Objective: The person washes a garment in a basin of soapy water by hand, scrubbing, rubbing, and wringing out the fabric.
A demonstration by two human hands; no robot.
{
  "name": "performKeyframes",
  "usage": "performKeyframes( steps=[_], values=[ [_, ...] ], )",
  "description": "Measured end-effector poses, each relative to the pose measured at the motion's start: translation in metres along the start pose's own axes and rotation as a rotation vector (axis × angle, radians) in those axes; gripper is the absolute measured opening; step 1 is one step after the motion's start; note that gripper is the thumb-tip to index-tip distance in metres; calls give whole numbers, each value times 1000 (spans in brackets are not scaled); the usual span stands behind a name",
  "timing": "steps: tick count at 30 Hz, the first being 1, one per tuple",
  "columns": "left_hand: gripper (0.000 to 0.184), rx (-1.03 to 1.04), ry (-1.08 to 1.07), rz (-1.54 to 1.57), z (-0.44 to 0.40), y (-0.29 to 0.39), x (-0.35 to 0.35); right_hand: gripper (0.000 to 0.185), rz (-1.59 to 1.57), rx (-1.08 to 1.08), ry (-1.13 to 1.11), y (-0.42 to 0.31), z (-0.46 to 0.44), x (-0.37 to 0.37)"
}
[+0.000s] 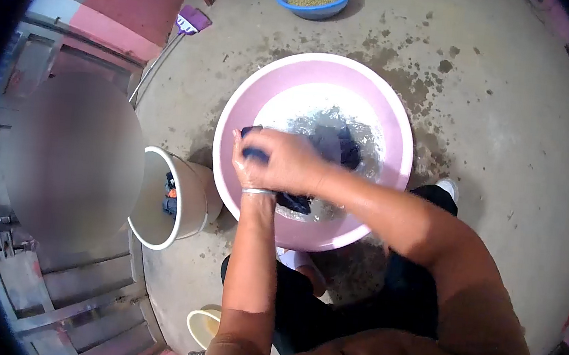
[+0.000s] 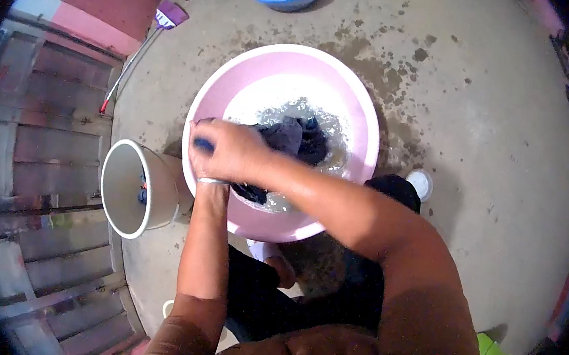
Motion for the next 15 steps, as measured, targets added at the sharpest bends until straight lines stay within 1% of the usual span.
performKeyframes(
  steps=[1,2,3,4,5,7,8,9,10,12,13,14,15],
  values=[
    [37,32,-73,-50,17,-11,8,34,-3,14,3,2,-4,4],
    [37,17,-62,-58,23,-19,22,32,114,181,0,10,-12,6],
    [35,58,118,-157,24,-26,35,34,229,349,-8,18,-19,9],
    [34,104,298,-252,25,-29,40,32,249,344,126,31,-29,11],
    [34,-8,266,-190,26,-28,40,31,240,324,145,37,-30,13],
    [35,-44,269,-212,30,-30,44,30,237,306,176,52,-38,5],
    [35,-75,271,-246,34,-30,45,30,251,368,206,62,-43,2],
    [34,-59,216,-283,40,-34,44,30,261,426,238,70,-46,2],
    [34,-68,210,-302,34,-30,42,30,247,436,252,76,-47,9],
    [37,8,213,-237,31,-22,37,31,109,412,226,58,-36,19],
    [41,119,233,-376,39,-9,61,24,88,296,209,24,-23,20],
    [45,-90,-558,198,-2,-10,-23,24,79,219,79,5,-10,27],
    [45,-4,-489,135,-1,-13,-32,26,80,156,62,6,-8,28]
  ],
)
Point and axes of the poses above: each hand's wrist, its own z-axis away from the middle knuckle, its own x-axis out of the palm, y = z × x, the point moved 1 cm from there along -z, towards the middle knuckle, and after that the axes turned 11 degrees about x, right-handed, at the moved point
